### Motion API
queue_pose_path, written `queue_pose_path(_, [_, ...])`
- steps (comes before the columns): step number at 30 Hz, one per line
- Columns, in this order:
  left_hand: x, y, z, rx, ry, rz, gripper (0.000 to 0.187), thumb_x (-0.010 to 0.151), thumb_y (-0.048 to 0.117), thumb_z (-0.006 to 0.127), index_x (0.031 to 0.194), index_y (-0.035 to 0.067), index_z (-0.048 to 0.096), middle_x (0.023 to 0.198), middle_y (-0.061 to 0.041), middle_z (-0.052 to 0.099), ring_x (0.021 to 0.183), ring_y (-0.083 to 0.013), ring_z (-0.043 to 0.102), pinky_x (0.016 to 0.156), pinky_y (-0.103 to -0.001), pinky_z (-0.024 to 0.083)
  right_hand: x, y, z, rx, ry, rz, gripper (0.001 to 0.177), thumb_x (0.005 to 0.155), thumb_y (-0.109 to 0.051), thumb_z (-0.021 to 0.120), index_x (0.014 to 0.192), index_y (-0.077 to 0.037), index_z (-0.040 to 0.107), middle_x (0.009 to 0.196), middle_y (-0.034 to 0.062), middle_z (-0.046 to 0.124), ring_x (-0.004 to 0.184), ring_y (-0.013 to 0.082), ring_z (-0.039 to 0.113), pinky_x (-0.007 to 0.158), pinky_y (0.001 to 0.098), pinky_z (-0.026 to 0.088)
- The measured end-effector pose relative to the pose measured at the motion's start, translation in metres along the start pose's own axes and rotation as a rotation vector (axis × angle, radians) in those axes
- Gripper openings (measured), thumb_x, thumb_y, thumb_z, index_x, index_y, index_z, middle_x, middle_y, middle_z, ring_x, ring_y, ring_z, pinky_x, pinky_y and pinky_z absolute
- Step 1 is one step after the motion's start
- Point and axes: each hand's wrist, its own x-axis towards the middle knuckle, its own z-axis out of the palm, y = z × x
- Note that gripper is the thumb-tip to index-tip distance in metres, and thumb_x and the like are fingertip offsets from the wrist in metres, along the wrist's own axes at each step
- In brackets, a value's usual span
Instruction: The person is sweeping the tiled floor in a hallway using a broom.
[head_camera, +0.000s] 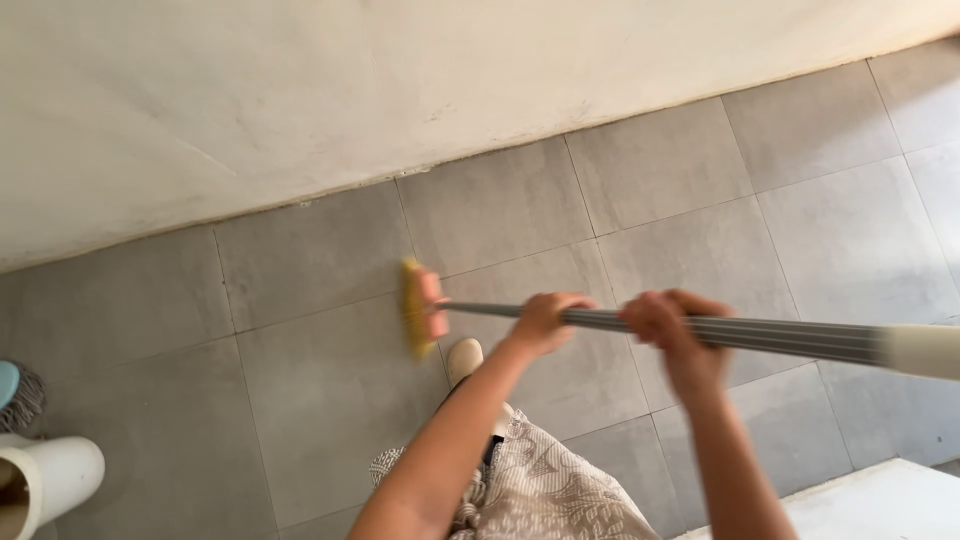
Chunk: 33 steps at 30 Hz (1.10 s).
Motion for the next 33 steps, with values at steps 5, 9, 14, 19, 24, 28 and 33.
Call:
queue_pose_path(5, [0.059, 0.075, -0.008, -0.066, -0.133, -0.034, 0.029, 0.091, 0.005, 0.059, 0.109, 0.022, 0.074, 0.089, -0.003, 0.077, 0.082, -0.0228, 0.074, 0.076, -0.038, 0.056, 0.038, -0.054, -0.001, -0.067, 0.022, -0.137, 0.048, 0.109, -0.001, 0.059, 0.062, -0.005, 0.054, 0.056, 0.0056, 0.049, 0.052, 0.0138, 0.053, 0.064, 0.0337, 0.055])
queue_pose_path(9, [0.087, 0.079, -0.014, -0.122, -0.178, -0.030, 0.040, 0.085, -0.001, 0.056, 0.111, 0.023, 0.073, 0.088, 0.001, 0.078, 0.083, -0.0177, 0.074, 0.072, -0.035, 0.056, 0.056, -0.056, 0.008, -0.311, 0.044, -0.194, 0.045, 0.105, 0.002, 0.058, 0.060, -0.004, 0.052, 0.052, 0.0058, 0.044, 0.042, 0.0141, 0.048, 0.052, 0.0315, 0.046])
queue_pose_path(14, [0.104, 0.117, -0.028, 0.014, -0.238, -0.011, 0.034, 0.091, 0.007, 0.056, 0.113, 0.027, 0.072, 0.086, 0.001, 0.078, 0.081, -0.0195, 0.075, 0.074, -0.037, 0.056, 0.074, -0.091, 0.001, -0.168, 0.164, -0.251, 0.044, 0.106, 0.000, 0.052, 0.063, -0.003, 0.051, 0.052, 0.0051, 0.043, 0.044, 0.0158, 0.045, 0.054, 0.0342, 0.047])
queue_pose_path(19, [0.093, 0.115, -0.062, 0.231, -0.268, -0.029, 0.025, 0.090, 0.009, 0.056, 0.103, 0.019, 0.074, 0.088, -0.003, 0.077, 0.085, -0.0255, 0.074, 0.076, -0.042, 0.057, 0.092, -0.094, -0.007, 0.033, 0.249, -0.138, 0.052, 0.106, -0.008, 0.051, 0.056, -0.011, 0.038, 0.046, 0.0040, 0.034, 0.040, 0.0153, 0.034, 0.059, 0.0370, 0.046])
queue_pose_path(24, [0.063, 0.031, -0.125, 0.334, -0.179, -0.257, 0.027, 0.083, 0.009, 0.059, 0.103, 0.021, 0.073, 0.088, -0.006, 0.074, 0.086, -0.0262, 0.071, 0.080, -0.047, 0.053, 0.119, -0.001, 0.038, 0.264, 0.219, 0.052, 0.035, 0.103, -0.009, 0.057, 0.068, -0.007, 0.053, 0.061, 0.0083, 0.050, 0.066, 0.0241, 0.060, 0.082, 0.0481, 0.059])
queue_pose_path(28, [0.041, -0.059, -0.172, 0.385, -0.124, -0.466, 0.040, 0.080, 0.008, 0.063, 0.114, 0.025, 0.075, 0.104, -0.006, 0.076, 0.100, -0.0269, 0.071, 0.087, -0.046, 0.054, 0.119, 0.105, 0.088, 0.520, -0.036, 0.153, 0.031, 0.107, -0.007, 0.064, 0.076, -0.001, 0.061, 0.077, 0.0101, 0.063, 0.077, 0.0217, 0.065, 0.091, 0.0486, 0.059])
queue_pose_path(33, [0.051, -0.153, -0.173, 0.388, 0.040, -0.524, 0.031, 0.083, 0.007, 0.064, 0.100, 0.025, 0.082, 0.106, -0.005, 0.074, 0.104, -0.0272, 0.069, 0.087, -0.046, 0.055, 0.145, 0.139, 0.120, 0.032, -0.223, 0.315, 0.026, 0.096, -0.013, 0.070, 0.071, -0.004, 0.065, 0.085, 0.0124, 0.075, 0.083, 0.0180, 0.072, 0.091, 0.0381, 0.059])
